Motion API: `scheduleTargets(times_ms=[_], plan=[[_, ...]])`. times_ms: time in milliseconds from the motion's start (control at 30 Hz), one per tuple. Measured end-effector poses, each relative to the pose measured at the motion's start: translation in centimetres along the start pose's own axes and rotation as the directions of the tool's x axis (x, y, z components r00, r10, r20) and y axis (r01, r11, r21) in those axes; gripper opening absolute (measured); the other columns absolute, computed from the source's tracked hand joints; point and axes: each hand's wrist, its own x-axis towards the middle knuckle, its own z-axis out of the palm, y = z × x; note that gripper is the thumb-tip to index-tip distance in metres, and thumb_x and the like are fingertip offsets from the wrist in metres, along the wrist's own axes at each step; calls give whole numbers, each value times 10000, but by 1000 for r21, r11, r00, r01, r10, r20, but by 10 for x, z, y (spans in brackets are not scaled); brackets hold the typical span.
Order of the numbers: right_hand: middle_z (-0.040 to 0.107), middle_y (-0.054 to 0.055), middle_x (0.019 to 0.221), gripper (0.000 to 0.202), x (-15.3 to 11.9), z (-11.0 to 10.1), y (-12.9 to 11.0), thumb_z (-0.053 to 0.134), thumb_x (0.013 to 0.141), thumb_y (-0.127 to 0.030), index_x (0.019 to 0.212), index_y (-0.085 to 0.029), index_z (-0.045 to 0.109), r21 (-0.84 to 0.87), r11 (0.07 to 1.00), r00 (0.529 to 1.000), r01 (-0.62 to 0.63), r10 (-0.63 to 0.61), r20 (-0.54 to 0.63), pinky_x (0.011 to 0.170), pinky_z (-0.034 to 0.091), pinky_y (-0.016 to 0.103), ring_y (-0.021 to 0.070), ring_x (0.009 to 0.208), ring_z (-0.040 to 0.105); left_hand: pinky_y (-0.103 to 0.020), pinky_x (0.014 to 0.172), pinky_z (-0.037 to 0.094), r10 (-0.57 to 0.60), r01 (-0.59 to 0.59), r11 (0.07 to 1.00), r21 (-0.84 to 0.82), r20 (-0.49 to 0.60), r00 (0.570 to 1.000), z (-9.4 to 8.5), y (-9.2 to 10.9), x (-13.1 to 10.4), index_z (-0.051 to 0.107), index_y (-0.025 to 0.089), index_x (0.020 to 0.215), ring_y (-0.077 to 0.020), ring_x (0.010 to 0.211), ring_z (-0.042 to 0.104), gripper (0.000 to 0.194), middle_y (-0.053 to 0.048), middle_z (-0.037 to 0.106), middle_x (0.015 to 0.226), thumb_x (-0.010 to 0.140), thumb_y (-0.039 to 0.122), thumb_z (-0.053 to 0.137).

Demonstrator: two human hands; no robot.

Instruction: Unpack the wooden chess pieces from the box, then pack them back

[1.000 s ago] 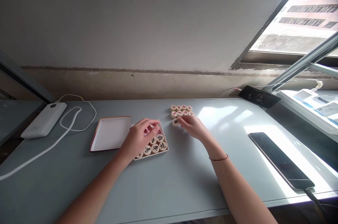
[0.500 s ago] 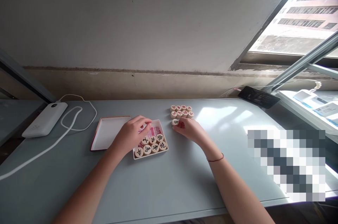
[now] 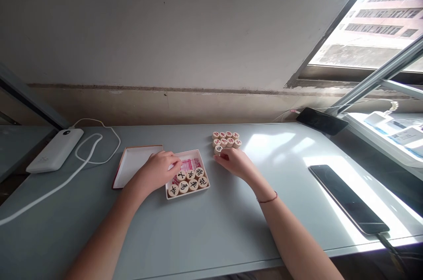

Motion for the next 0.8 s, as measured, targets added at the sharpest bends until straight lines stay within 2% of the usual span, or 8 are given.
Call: scheduleTargets(times_ms=[100, 167, 267, 367, 500, 600, 700, 800], plan=[[496, -24, 577, 259, -5, 4, -14, 468, 892, -406, 774, -202, 574, 195, 968, 986, 157, -165, 24, 477, 265, 237, 107, 498, 378, -352, 783, 432, -25, 22, 998, 51, 61, 998, 3, 1, -3, 673, 249, 651, -227, 819, 563, 389, -43, 640, 758, 857, 360, 362], [493, -37, 578, 276, -9, 10, -24, 414, 927, -414, 928, -213, 603, 284, 933, 968, 220, -245, 54, 479, 271, 231, 105, 494, 375, -378, 812, 417, -48, 42, 996, 75, 93, 994, 5, 1, -4, 641, 240, 607, -243, 869, 559, 360, -45, 636, 763, 838, 347, 387], [466, -29, 553, 320, -12, 18, -35, 363, 953, -367, 794, -198, 584, 274, 931, 959, 241, -272, 82, 479, 243, 242, 108, 493, 347, -390, 814, 405, -66, 57, 995, 78, 106, 992, 8, 1, -7, 605, 235, 589, -267, 939, 553, 344, -48, 635, 761, 836, 368, 407], [441, -22, 541, 343, -12, 22, -39, 350, 951, -319, 650, -202, 464, 233, 949, 972, 210, -229, 57, 484, 218, 251, 114, 500, 321, -386, 816, 398, -56, 50, 996, 69, 94, 994, 9, 3, -8, 556, 229, 575, -272, 951, 559, 351, -39, 637, 741, 846, 396, 407], [402, -30, 526, 338, -12, 22, -39, 352, 946, -309, 624, -209, 380, 241, 951, 975, 195, -214, 52, 479, 197, 253, 112, 496, 286, -371, 807, 399, -38, 32, 998, 59, 105, 994, 7, 6, -8, 492, 224, 584, -233, 786, 584, 352, -15, 605, 640, 860, 416, 389], [376, -36, 515, 346, -12, 20, -38, 357, 939, -310, 611, -203, 385, 271, 941, 974, 201, -221, 44, 471, 193, 256, 106, 494, 267, -367, 816, 411, -47, 45, 999, 25, 121, 991, 4, 9, -7, 513, 231, 640, -198, 657, 576, 308, 8, 618, 641, 851, 436, 422], [363, -45, 512, 318, -14, 17, -38, 384, 924, -328, 663, -191, 504, 334, 921, 975, 198, -221, 32, 470, 206, 249, 98, 490, 259, -336, 811, 433, -34, 35, 997, -68, 26, 999, 1, 14, -4, 571, 246, 750, -182, 685, 595, 248, 19, 661, 748, 856, 434, 448], [388, -50, 551, 254, -17, 13, -43, 448, 897, -374, 853, -180, 605, 477, 859, 969, 186, -241, 56, 469, 228, 232, 88, 501, 269, -287, 757, 462, -32, 6, 977, -213, -121, 992, 1, 22, -3, 607, 254, 883, -177, 786, 617, 263, 11, 673, 881, 874, 474, 463]])
